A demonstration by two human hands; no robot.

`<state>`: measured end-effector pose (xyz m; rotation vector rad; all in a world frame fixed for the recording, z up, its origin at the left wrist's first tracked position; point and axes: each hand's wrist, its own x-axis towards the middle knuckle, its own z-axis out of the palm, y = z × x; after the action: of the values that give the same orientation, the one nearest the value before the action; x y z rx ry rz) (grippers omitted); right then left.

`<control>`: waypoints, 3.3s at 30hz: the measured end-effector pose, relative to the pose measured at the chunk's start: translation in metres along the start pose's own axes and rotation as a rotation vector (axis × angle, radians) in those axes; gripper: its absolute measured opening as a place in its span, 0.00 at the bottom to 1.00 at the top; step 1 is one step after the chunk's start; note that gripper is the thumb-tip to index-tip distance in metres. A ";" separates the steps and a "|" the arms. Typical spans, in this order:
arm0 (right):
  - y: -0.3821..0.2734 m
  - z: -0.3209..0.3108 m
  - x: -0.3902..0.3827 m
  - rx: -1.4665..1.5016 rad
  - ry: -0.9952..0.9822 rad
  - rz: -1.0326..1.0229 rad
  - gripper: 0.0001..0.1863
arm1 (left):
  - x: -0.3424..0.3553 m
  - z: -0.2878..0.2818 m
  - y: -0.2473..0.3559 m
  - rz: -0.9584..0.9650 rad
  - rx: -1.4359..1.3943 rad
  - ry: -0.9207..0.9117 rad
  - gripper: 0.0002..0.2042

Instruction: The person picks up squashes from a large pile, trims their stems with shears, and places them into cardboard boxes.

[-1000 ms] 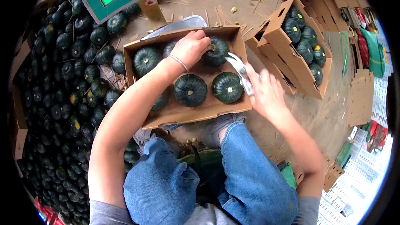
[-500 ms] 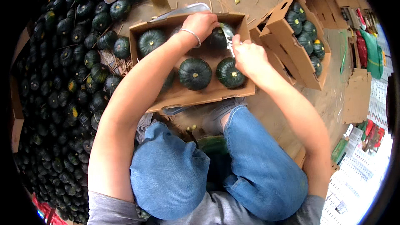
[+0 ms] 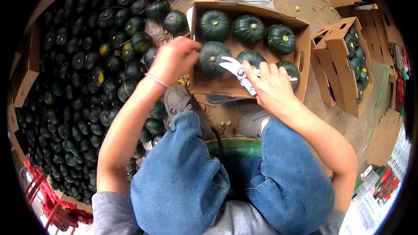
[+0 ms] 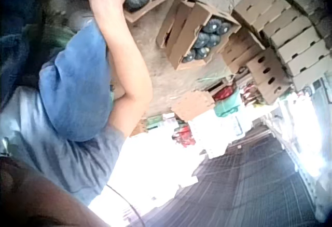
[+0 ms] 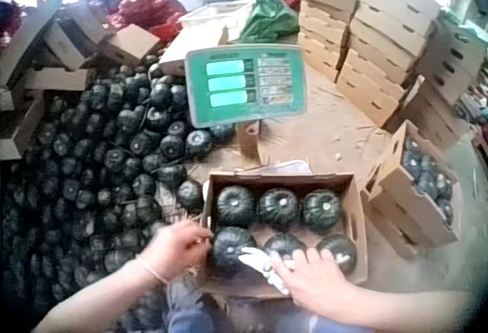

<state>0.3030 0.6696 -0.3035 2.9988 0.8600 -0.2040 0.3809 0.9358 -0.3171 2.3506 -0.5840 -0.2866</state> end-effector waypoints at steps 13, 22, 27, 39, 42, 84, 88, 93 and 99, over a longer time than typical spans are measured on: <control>-0.033 0.026 0.025 -0.194 -0.072 0.011 0.25 | 0.007 0.047 -0.001 -0.047 0.186 -0.150 0.23; 0.025 -0.009 0.014 0.269 -0.228 0.546 0.35 | 0.006 0.046 0.009 -0.004 -0.011 0.064 0.13; 0.056 0.010 0.012 0.034 -0.136 0.466 0.37 | 0.063 0.058 0.020 0.173 0.101 0.085 0.12; 0.042 0.007 0.056 0.194 -0.315 0.546 0.28 | 0.124 0.086 0.031 -0.061 0.292 -0.100 0.24; 0.050 -0.008 0.060 0.823 -0.230 0.674 0.20 | 0.120 0.086 0.033 -0.139 0.281 -0.086 0.25; 0.099 -0.039 -0.092 0.541 0.277 0.866 0.31 | -0.176 -0.080 -0.068 -0.773 0.869 -0.418 0.27; 0.100 0.027 -0.026 0.897 0.210 0.921 0.32 | -0.132 0.001 -0.060 -0.586 -0.433 0.012 0.39; 0.117 0.088 -0.049 1.200 0.474 1.045 0.27 | -0.040 0.105 -0.022 -0.548 -1.182 0.183 0.36; 0.070 0.049 -0.094 1.315 0.726 1.012 0.28 | -0.043 0.057 0.026 -0.538 -1.313 0.178 0.39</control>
<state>0.2553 0.5586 -0.3416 4.0932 -1.5898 0.6025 0.3146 0.9071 -0.3400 1.1611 0.3176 -0.4931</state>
